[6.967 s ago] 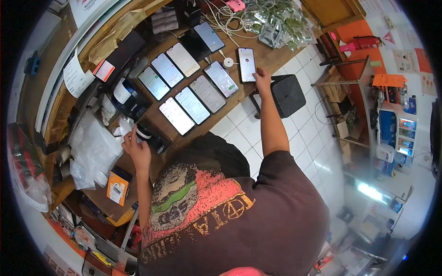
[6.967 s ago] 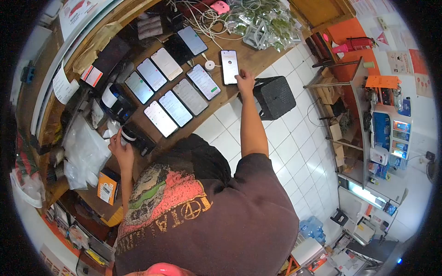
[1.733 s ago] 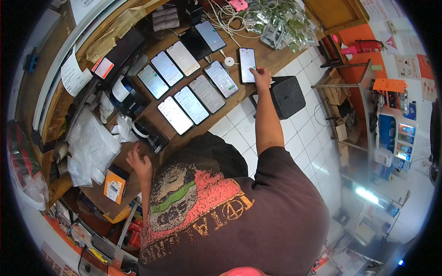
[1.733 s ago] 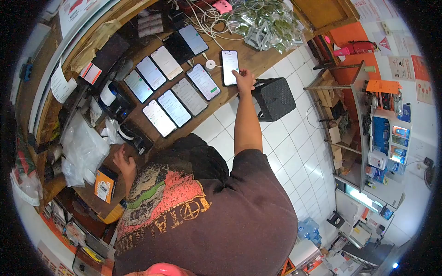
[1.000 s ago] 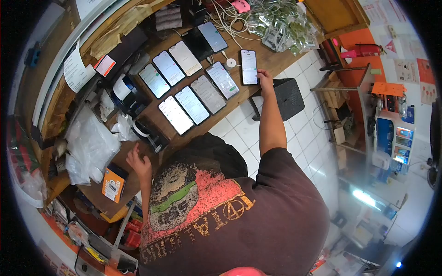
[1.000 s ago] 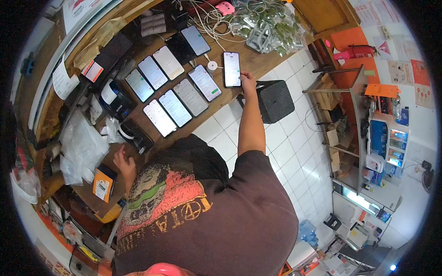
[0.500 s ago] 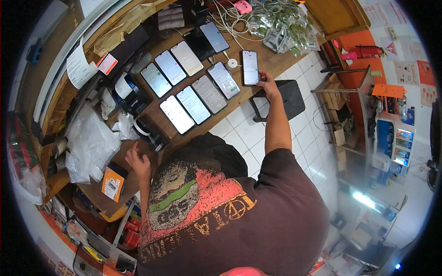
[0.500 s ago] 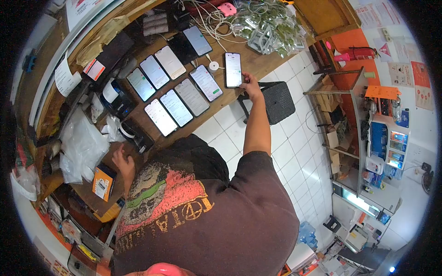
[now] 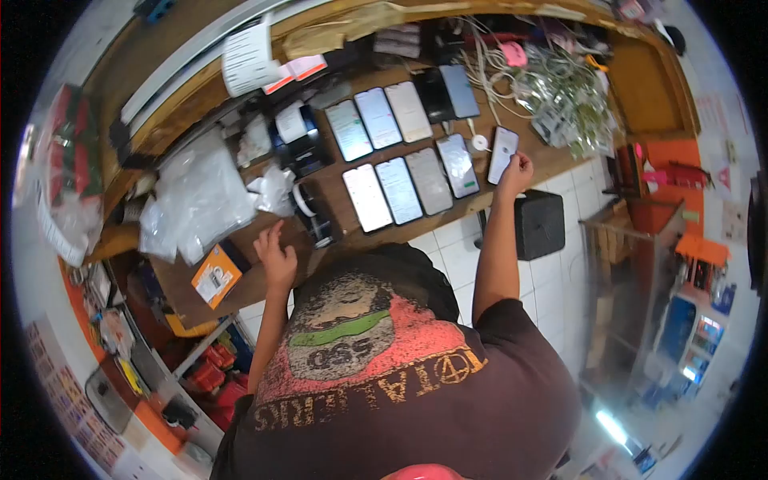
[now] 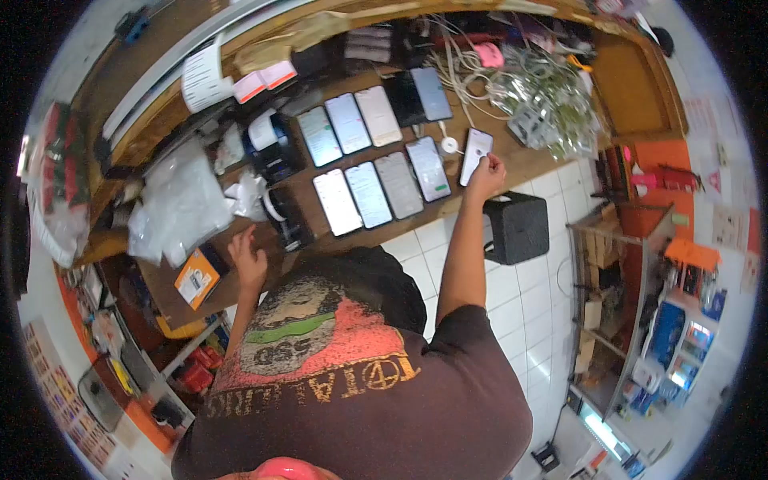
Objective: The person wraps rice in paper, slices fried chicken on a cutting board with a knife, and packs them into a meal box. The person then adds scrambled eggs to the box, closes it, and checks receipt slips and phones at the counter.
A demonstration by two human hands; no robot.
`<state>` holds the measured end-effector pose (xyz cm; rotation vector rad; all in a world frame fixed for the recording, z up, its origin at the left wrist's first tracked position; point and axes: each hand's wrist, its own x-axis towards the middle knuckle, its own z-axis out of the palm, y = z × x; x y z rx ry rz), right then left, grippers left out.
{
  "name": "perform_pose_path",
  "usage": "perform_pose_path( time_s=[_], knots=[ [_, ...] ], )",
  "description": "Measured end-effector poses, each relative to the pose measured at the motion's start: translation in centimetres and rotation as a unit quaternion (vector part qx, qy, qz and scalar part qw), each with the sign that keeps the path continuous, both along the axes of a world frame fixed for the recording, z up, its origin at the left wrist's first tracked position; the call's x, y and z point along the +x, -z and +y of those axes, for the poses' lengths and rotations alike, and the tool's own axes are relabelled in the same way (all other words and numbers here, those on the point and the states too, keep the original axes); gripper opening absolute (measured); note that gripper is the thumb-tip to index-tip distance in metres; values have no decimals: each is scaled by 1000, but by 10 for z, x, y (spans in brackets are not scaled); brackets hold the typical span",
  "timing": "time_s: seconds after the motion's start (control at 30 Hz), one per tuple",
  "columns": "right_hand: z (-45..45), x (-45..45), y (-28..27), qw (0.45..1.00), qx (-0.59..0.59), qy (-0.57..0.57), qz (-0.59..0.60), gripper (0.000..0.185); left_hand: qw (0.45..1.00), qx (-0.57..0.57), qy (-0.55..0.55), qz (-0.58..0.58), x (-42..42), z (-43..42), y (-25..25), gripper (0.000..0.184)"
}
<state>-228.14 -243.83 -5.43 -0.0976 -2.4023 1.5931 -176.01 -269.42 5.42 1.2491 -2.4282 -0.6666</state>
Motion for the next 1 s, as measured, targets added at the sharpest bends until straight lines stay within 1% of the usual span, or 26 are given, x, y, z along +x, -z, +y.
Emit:
perform_pose_path(
  time_s=[0.03, 0.07, 0.1, 0.13, 0.17, 0.2, 0.23, 0.3, 0.33, 0.37, 0.4, 0.43, 0.5, 0.53, 0.6, 0.63, 0.67, 0.7, 0.77, 0.8, 0.83, 0.9, 0.97, 1.0],
  knots=[
    [-43, 27, -30, 998, -48, -12, 41, 15, 1000, 5, -6, 1, 0, 0, -3, 57],
    [-88, 59, -67, 988, -130, -80, 19, 13, 1000, 10, -9, 1, 2, 1, -5, 57],
    [-129, 83, -83, 979, -133, -153, -10, 13, 1000, 6, -15, -2, 4, 2, -6, 57],
    [-170, 112, -98, 948, -176, -263, -5, 15, 1000, 6, -19, 4, 5, 2, -6, 57],
    [-208, 133, -100, 932, -105, -347, 13, 19, 1000, 7, -21, 10, 5, 2, -5, 57],
    [-244, 153, -91, 863, -189, -458, -96, 19, 1000, 3, -23, 21, 6, 3, -5, 57],
    [-283, 171, -83, 854, -165, -491, -43, 24, 999, 0, -26, 21, 8, 3, -7, 57],
    [-332, 192, -102, 841, 15, -530, -109, 34, 999, -13, -42, 31, 13, 4, -11, 58],
    [-359, 198, -95, 839, 14, -533, -107, 34, 998, -15, -45, 32, 18, 5, -13, 58],
    [-385, 203, -79, 842, 131, -514, -101, 41, 997, -11, -65, 34, 23, 6, -16, 57],
    [-397, 210, -83, 832, 247, -487, -94, 47, 996, -5, -85, 36, 30, 9, -17, 57],
    [-402, 214, -85, 831, 247, -489, -92, 47, 995, -6, -88, 37, 37, 12, -14, 57],
    [-410, 224, -97, 811, 297, -470, -180, 52, 991, -11, -124, 48, 52, 18, -2, 57],
    [-408, 227, -109, 809, 299, -473, -179, 52, 990, -10, -129, 49, 58, 22, -1, 57],
    [-395, 225, -128, 794, 299, -514, -125, 47, 988, -13, -149, 43, 66, 29, 1, 57],
    [-386, 220, -123, 791, 301, -518, -124, 47, 987, -11, -154, 44, 68, 31, 1, 57],
    [-374, 213, -118, 752, 168, -629, -98, 40, 987, -2, -158, 41, 70, 32, 0, 58],
    [-361, 208, -115, 689, 29, -721, -73, 34, 986, 7, -162, 37, 72, 34, -2, 58],
    [-318, 220, -129, 667, -43, -723, -176, 18, 986, -1, -159, 48, 70, 29, -5, 57],
    [-302, 225, -141, 672, 4, -715, -193, 21, 987, -11, -151, 60, 68, 25, -8, 57],
    [-291, 233, -141, 670, -60, -706, -220, 20, 987, -10, -152, 58, 63, 19, -15, 57],
    [-290, 249, -114, 725, -104, -641, -228, 18, 985, 1, -142, 94, 46, 5, -31, 55],
    [-290, 274, -108, 776, -66, -625, -42, 17, 985, 6, -139, 105, 27, -7, -58, 54],
    [-285, 294, -130, 743, -56, -664, -56, 16, 984, -32, -120, 125, 19, -14, -71, 53]
  ],
)
